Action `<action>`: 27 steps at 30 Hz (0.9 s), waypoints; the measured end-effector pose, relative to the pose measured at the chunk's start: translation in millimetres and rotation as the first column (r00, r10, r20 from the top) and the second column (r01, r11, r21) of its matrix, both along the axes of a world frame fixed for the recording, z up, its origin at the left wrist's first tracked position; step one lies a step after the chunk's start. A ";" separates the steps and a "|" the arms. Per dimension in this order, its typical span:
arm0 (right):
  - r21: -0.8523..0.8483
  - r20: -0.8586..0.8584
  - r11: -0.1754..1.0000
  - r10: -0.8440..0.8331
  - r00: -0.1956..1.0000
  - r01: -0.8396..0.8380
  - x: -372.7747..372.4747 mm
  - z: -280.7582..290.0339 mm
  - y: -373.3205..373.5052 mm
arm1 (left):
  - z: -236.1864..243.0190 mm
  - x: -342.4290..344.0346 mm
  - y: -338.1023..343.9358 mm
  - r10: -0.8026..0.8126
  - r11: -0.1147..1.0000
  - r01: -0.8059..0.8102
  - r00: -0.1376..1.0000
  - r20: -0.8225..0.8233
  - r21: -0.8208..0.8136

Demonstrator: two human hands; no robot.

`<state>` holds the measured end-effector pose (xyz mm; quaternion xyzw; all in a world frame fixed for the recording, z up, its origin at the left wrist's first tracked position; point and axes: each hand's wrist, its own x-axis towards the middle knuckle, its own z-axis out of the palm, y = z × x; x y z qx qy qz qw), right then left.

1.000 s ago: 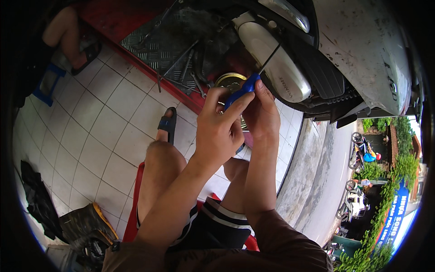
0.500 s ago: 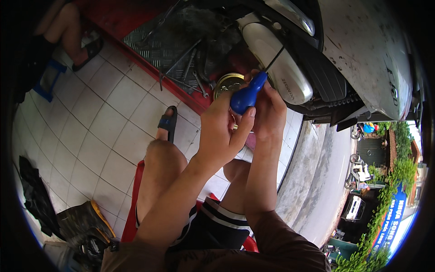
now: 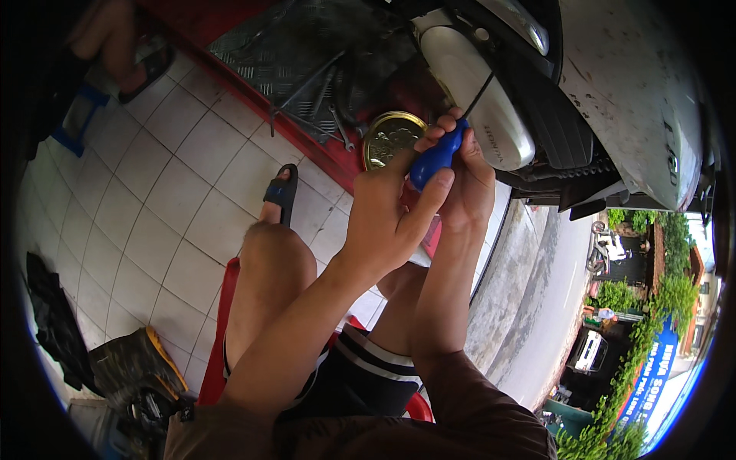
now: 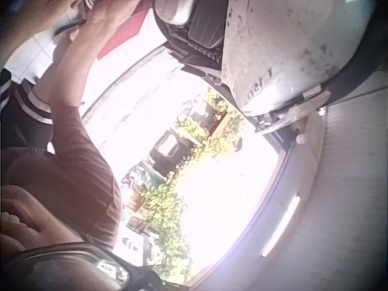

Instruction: The person uses a blue screwdriver to loosen a screw on the side panel of a white motorcycle. They then switch to a T-handle wrench to tighten a bolt on the same area. The person is seated on a red stool in a workshop environment.

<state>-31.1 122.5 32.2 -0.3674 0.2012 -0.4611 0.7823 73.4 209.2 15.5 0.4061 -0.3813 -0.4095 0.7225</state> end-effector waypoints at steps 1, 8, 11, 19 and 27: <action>0.009 -0.015 1.000 -0.018 1.000 0.018 1.3 -1.0 -0.2 | 1.5 0.4 0.7 -0.010 0.998 0.011 1.000 -0.022 0.059; -0.127 -0.317 0.989 -0.115 0.941 0.078 3.8 -6.5 1.6 | -9.9 9.3 -7.2 0.417 0.908 -0.349 0.813 0.406 -0.233; -0.129 -0.337 0.990 -0.103 0.936 0.063 -1.2 -8.3 1.6 | -11.6 12.4 -9.4 0.422 0.904 -0.341 0.810 0.406 -0.258; -0.091 -0.223 0.995 -0.055 0.973 0.035 -5.5 -21.2 -3.4 | -6.1 10.1 -4.1 0.353 0.933 -0.264 0.808 0.472 -0.245; -0.096 -0.024 0.995 0.005 1.000 -0.007 10.1 -16.2 -4.4 | -11.7 23.9 -4.8 -0.436 0.647 0.763 0.359 -0.826 -0.010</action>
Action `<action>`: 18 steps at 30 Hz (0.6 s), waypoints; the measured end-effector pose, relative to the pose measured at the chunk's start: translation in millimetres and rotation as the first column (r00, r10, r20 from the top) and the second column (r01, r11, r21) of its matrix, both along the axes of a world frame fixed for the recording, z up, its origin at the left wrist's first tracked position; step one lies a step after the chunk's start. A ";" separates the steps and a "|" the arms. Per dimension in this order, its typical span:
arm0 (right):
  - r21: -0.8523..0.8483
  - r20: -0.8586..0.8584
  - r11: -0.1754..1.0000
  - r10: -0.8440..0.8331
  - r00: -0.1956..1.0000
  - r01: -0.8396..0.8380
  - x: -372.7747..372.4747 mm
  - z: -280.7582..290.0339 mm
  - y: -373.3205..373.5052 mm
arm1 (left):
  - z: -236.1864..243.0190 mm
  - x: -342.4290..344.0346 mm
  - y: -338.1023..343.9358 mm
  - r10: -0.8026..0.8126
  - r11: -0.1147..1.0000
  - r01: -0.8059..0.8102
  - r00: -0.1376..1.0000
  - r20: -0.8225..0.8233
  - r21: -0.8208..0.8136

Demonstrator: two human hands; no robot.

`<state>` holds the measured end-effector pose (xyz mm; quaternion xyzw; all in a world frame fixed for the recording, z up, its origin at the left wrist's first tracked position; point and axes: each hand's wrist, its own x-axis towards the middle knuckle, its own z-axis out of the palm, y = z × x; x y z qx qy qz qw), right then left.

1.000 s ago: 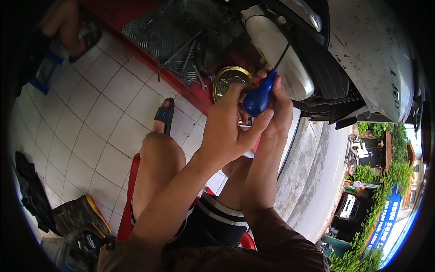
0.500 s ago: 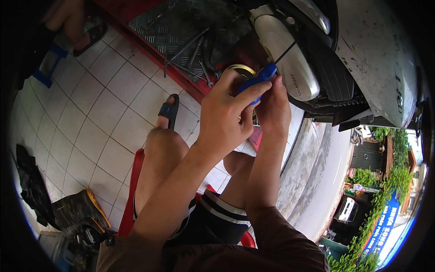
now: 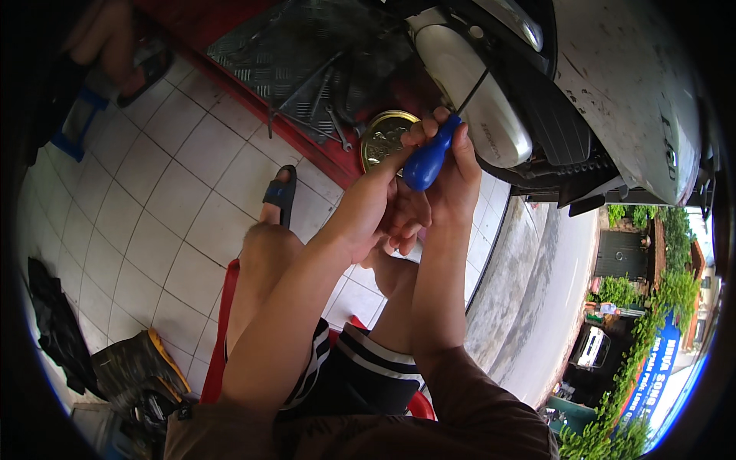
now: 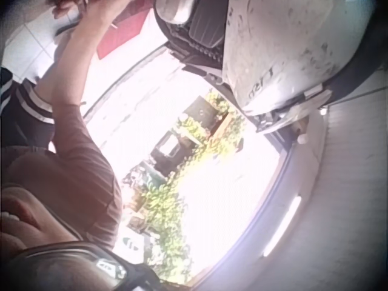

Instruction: The person uses a blue screwdriver to loosen a screw on the side panel of a white motorcycle. They then switch to a T-handle wrench to tighten a bolt on the same area. The person is seated on a red stool in a workshop environment.

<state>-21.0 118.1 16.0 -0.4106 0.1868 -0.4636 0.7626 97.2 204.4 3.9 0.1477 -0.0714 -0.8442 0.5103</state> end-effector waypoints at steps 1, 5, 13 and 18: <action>0.038 0.090 0.999 0.013 0.996 -0.016 0.7 0.6 2.0 | 4.9 -3.2 1.2 -0.004 0.998 -0.002 0.995 -0.099 -0.058; 0.007 0.105 1.000 -0.001 0.994 0.001 5.8 0.8 3.6 | 10.4 -6.9 0.5 0.123 0.992 -0.128 0.971 -0.203 -0.011; -0.048 -0.329 0.987 -0.160 0.931 0.153 1.5 11.0 6.6 | -0.8 -0.2 -1.1 0.421 0.901 -0.431 0.854 0.304 -0.038; -0.086 -0.428 0.981 -0.196 0.882 0.176 -0.7 11.7 9.5 | 2.2 4.0 -1.7 0.784 0.543 -0.328 -0.130 0.607 -0.773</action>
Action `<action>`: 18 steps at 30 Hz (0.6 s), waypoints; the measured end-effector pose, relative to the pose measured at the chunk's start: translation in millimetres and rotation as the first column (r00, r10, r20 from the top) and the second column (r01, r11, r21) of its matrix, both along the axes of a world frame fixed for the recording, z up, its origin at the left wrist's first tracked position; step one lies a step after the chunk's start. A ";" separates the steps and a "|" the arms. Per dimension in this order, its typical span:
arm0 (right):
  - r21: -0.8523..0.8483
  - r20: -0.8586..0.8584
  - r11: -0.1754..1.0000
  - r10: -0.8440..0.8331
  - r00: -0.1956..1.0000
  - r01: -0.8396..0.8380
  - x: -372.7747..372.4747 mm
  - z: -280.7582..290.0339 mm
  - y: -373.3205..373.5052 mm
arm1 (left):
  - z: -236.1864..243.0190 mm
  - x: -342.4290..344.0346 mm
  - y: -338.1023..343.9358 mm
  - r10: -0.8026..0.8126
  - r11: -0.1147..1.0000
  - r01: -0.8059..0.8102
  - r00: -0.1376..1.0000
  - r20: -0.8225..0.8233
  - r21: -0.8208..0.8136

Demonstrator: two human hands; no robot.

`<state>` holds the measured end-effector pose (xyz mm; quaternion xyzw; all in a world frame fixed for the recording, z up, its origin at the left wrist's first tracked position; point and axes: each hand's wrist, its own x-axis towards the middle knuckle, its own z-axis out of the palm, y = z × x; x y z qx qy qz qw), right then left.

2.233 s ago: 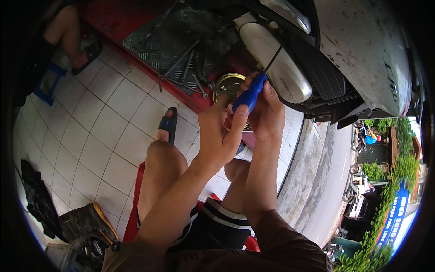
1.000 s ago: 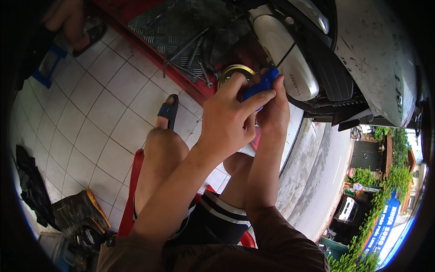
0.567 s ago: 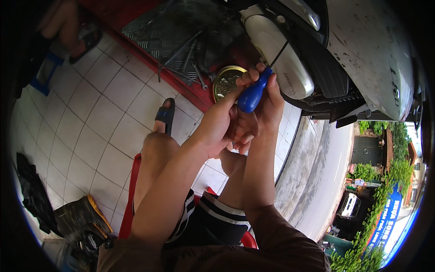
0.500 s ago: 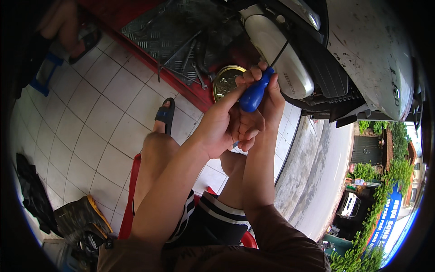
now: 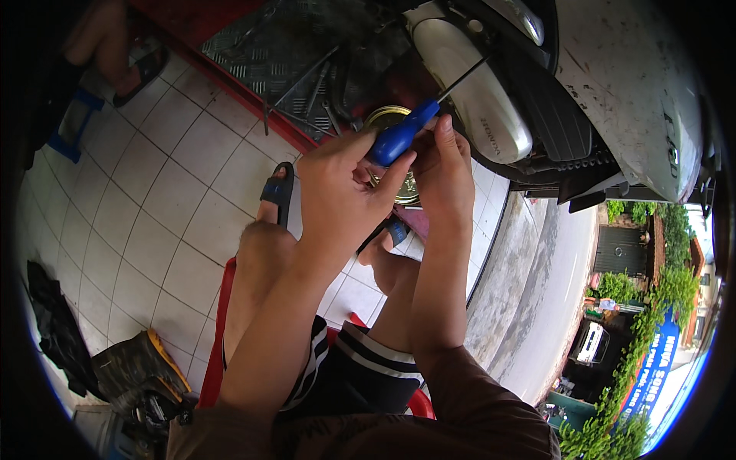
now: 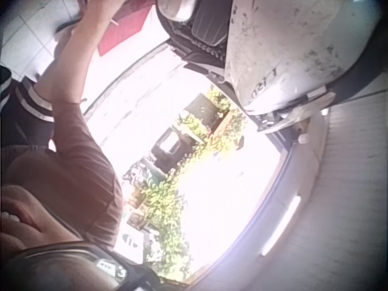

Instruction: The person uses a blue screwdriver to loosen a screw on the side panel of a white motorcycle. They then switch to a T-handle wrench to tighten a bolt on the same area. The person is seated on a red stool in a workshop environment.

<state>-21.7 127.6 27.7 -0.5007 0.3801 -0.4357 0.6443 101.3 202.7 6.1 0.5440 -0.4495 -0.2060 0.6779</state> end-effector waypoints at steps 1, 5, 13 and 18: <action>-0.024 -0.023 1.000 -0.019 1.000 0.019 1.4 1.2 1.0 | -2.3 -1.2 0.5 0.101 0.995 -0.097 0.982 0.158 -0.032; -0.053 -0.035 0.996 -0.067 0.997 0.065 6.2 8.5 6.6 | -3.9 -13.0 3.6 0.198 0.976 -0.151 0.915 0.351 -0.157; 0.001 0.362 0.981 0.180 0.915 -0.193 -2.6 18.1 6.7 | 8.0 -36.8 12.1 -0.335 0.941 0.317 0.923 -0.191 -0.118; -0.056 0.432 0.980 0.194 0.881 -0.189 5.9 5.4 5.1 | 11.2 -43.4 10.5 -0.305 0.952 0.275 0.862 -0.405 -0.133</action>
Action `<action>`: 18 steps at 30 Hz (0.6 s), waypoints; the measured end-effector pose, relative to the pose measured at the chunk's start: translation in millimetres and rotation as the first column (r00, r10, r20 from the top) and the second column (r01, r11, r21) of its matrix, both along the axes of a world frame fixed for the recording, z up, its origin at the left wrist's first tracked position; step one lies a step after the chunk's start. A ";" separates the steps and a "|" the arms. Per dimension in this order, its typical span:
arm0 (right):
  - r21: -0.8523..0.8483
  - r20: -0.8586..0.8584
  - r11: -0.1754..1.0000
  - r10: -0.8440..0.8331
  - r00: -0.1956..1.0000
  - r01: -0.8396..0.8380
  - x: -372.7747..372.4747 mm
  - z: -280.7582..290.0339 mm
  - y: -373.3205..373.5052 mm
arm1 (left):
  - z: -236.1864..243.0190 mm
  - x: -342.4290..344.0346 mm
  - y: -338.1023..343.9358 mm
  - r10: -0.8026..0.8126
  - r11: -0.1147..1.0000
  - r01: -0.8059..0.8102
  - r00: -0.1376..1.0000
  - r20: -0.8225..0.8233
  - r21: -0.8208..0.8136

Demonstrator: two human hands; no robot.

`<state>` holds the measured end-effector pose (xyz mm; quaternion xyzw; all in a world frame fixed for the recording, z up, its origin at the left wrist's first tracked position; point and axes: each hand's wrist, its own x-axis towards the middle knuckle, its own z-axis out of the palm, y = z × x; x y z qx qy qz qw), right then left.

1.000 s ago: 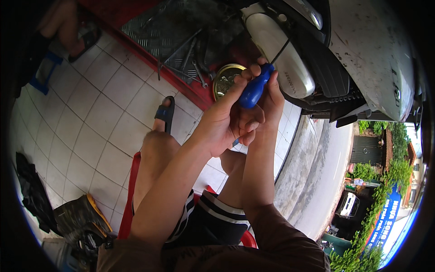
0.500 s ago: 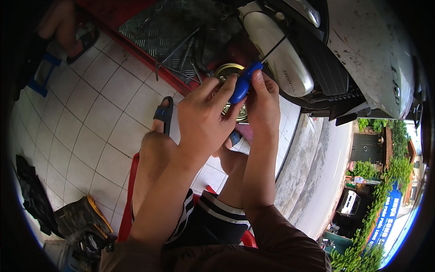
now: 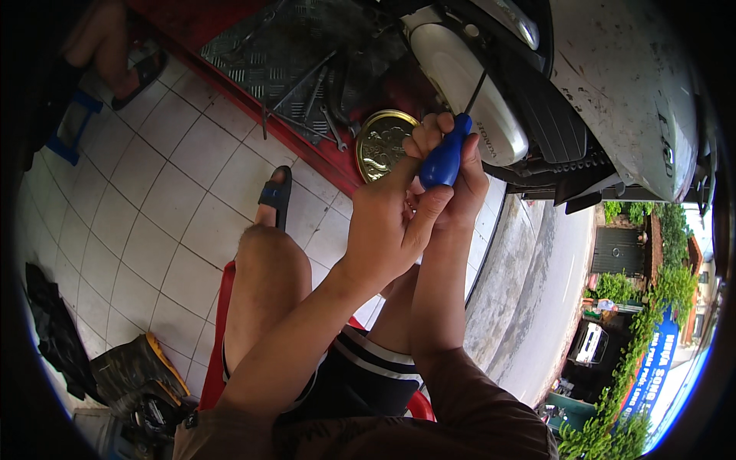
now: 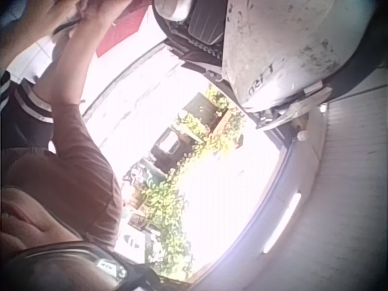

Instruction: The person uses a blue screwdriver to loosen a screw on the side panel of a white motorcycle. They then switch to a T-handle wrench to tighten a bolt on the same area. The person is seated on a red stool in a workshop environment.

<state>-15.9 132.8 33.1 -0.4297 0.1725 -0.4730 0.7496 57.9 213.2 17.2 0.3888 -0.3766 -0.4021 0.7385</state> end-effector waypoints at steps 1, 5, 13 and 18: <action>-0.017 0.033 0.997 0.076 0.997 -0.076 -4.2 -3.9 -4.6 | 0.7 1.7 0.0 -0.063 0.998 0.064 0.996 -0.069 0.006; -0.034 0.144 0.996 0.086 0.986 -0.082 1.6 -10.2 -1.3 | 0.4 5.7 -5.0 -0.542 0.787 0.553 0.407 -0.735 -0.274; -0.118 0.294 0.982 0.175 0.940 -0.146 -7.8 -22.3 -15.3 | -2.8 0.2 -0.4 -0.569 0.789 0.548 0.479 -0.668 -0.280; 0.022 -0.182 0.987 -0.150 0.972 0.156 -20.6 -14.2 -12.3 | 8.6 15.0 0.1 -0.255 0.958 0.286 0.848 -0.465 -0.006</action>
